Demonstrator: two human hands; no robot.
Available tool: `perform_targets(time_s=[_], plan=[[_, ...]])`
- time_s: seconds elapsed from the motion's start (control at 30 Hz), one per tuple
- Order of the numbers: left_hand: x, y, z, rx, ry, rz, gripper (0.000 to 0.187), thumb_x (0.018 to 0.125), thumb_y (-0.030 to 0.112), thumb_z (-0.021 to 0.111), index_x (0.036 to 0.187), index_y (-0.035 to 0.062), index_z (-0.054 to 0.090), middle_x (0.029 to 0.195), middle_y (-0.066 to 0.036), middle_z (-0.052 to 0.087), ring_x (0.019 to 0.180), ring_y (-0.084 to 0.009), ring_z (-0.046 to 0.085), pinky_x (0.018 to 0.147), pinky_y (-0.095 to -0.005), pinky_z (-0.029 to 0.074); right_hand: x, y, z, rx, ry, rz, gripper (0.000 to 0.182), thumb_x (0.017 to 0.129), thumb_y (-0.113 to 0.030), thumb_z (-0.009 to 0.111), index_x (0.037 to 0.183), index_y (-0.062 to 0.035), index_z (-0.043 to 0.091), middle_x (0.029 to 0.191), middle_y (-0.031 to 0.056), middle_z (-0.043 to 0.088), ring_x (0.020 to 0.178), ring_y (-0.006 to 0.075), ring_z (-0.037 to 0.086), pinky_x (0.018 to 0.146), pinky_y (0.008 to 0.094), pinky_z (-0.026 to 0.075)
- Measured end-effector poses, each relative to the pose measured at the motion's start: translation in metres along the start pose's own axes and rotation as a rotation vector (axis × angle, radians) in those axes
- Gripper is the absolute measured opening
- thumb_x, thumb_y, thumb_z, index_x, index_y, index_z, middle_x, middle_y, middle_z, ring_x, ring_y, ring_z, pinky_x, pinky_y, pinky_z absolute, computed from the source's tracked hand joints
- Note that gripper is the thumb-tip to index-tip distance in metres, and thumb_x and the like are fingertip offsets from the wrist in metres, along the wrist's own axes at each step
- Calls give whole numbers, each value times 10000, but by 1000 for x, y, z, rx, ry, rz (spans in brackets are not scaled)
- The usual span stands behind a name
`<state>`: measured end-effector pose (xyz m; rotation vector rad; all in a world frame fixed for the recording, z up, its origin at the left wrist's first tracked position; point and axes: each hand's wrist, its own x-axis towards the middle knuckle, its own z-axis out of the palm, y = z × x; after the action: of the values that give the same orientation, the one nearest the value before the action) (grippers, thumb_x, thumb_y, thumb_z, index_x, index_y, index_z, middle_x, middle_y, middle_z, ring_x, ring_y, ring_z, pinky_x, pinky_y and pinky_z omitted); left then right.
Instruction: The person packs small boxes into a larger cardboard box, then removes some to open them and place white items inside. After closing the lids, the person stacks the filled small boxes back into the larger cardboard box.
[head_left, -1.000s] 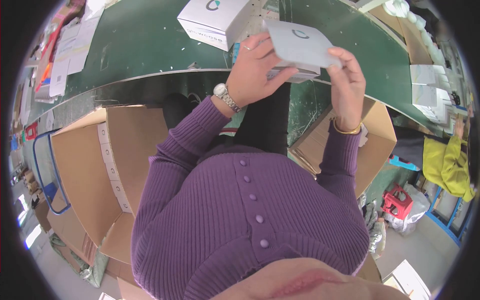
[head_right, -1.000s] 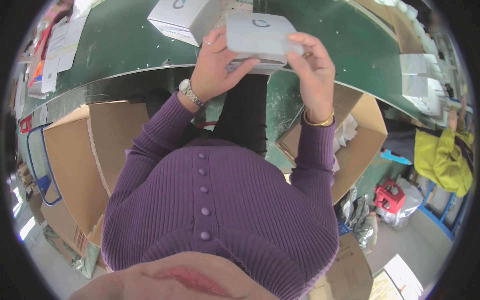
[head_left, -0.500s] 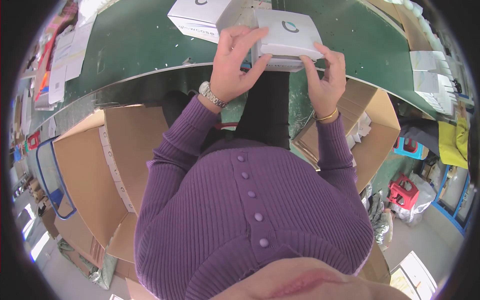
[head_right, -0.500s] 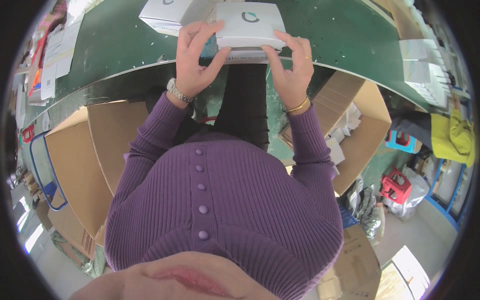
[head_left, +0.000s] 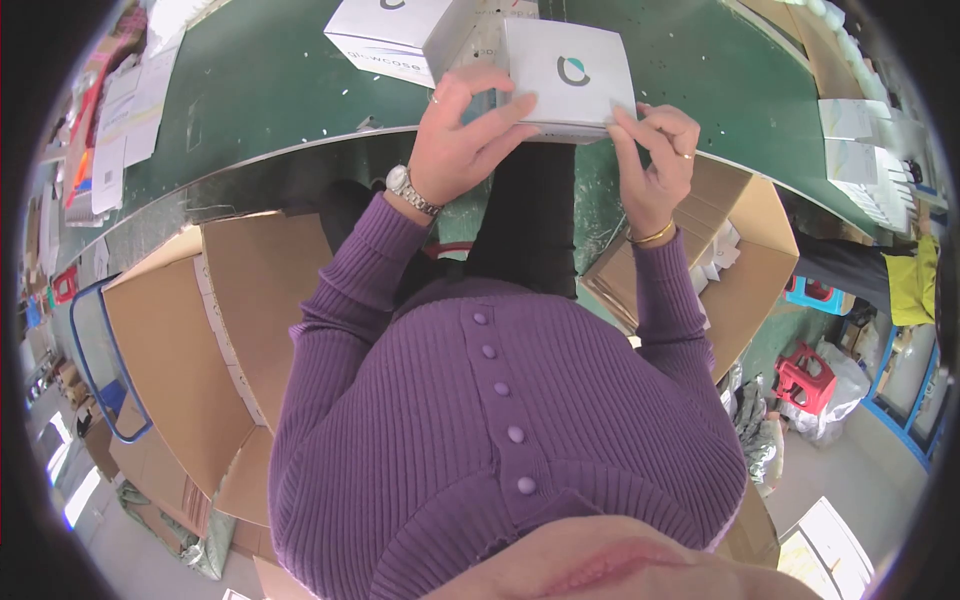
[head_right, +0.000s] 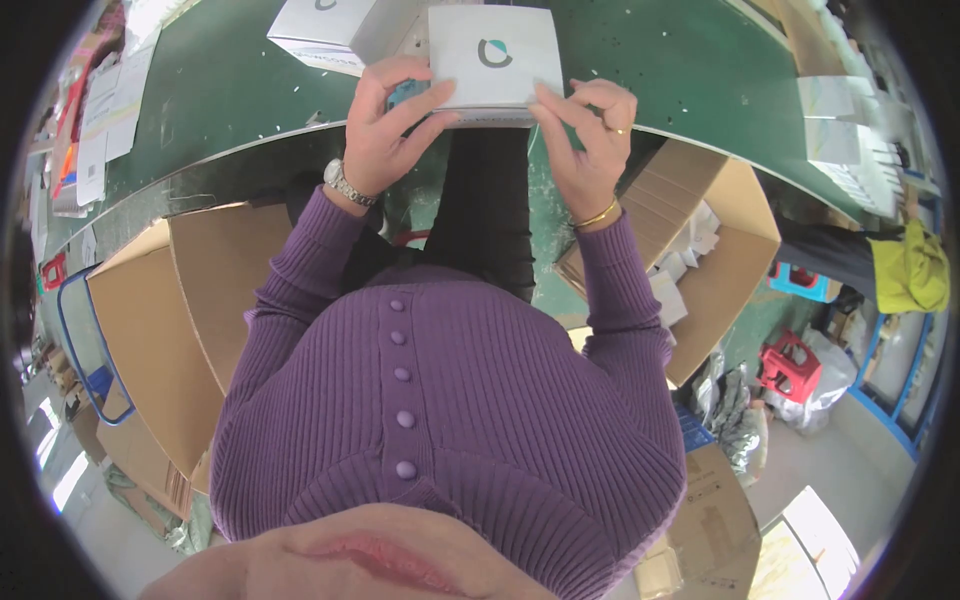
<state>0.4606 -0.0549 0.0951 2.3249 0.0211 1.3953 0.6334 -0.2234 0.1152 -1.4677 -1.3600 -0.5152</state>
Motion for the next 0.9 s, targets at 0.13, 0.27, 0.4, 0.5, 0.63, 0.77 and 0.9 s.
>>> perform_targets(time_s=[0.13, 0.27, 0.4, 0.5, 0.63, 0.77, 0.9], plan=[[2, 0, -1, 134, 9, 55, 249, 926, 197, 752, 1167, 171, 698, 1113, -58, 580, 991, -284, 634, 828, -417, 509, -7, -5, 2, 5, -80, 46, 185, 877, -54, 769, 1062, -65, 764, 1187, 112, 548, 1133, 305, 570, 864, 382, 590], [9, 4, -4, 162, 13, 73, 148, 926, 173, 730, 1059, 121, 692, 1048, -61, 625, 1016, -295, 616, 832, -403, 550, -26, -4, 14, 64, -72, 95, 371, 873, -35, 772, 1228, -89, 676, 1375, 219, 548, 1289, 346, 531, 997, 458, 530], [42, -6, -34, 164, -145, 22, 372, 942, 350, 693, 1264, 178, 620, 1234, -62, 591, 1166, -307, 567, 963, -445, 485, -33, -7, 29, -27, -46, 154, 482, 868, -32, 783, 1316, -87, 615, 1391, 246, 535, 1289, 329, 543, 808, 351, 606], [78, -23, -74, 308, -335, -8, 885, 742, 379, 850, 1496, 212, 418, 1449, -94, 509, 1326, -320, 488, 1044, -450, 418, -23, -14, 43, -13, -34, 235, 446, 860, -48, 793, 1278, -66, 639, 1363, 256, 559, 1247, 322, 573, 771, 349, 631], [113, -69, -103, 445, -782, -199, 1153, 647, 438, 847, 1591, 254, 211, 1378, -98, 539, 1221, -303, 554, 948, -435, 453, -13, -8, 65, -20, -32, 230, 406, 890, -126, 779, 1270, -76, 648, 1383, 239, 553, 1261, 310, 571, 820, 368, 617], [126, -105, -95, 507, -1138, -306, 1435, 537, 443, 988, 1613, 293, 50, 1674, -86, 171, 1519, -307, 247, 1154, -482, 331, -4, -13, 82, -33, -47, 285, 375, 922, -163, 749, 1276, -100, 642, 1392, 225, 547, 1275, 310, 565, 852, 393, 610], [120, -132, -83, 472, -1152, -260, 1307, 591, 601, 883, 1594, 350, 85, 1587, -121, 274, 1478, -327, 247, 1215, -561, 139, 0, -18, 92, -27, -36, 274, 342, 934, -161, 731, 1265, -106, 663, 1388, 222, 542, 1249, 312, 589, 850, 396, 619]])
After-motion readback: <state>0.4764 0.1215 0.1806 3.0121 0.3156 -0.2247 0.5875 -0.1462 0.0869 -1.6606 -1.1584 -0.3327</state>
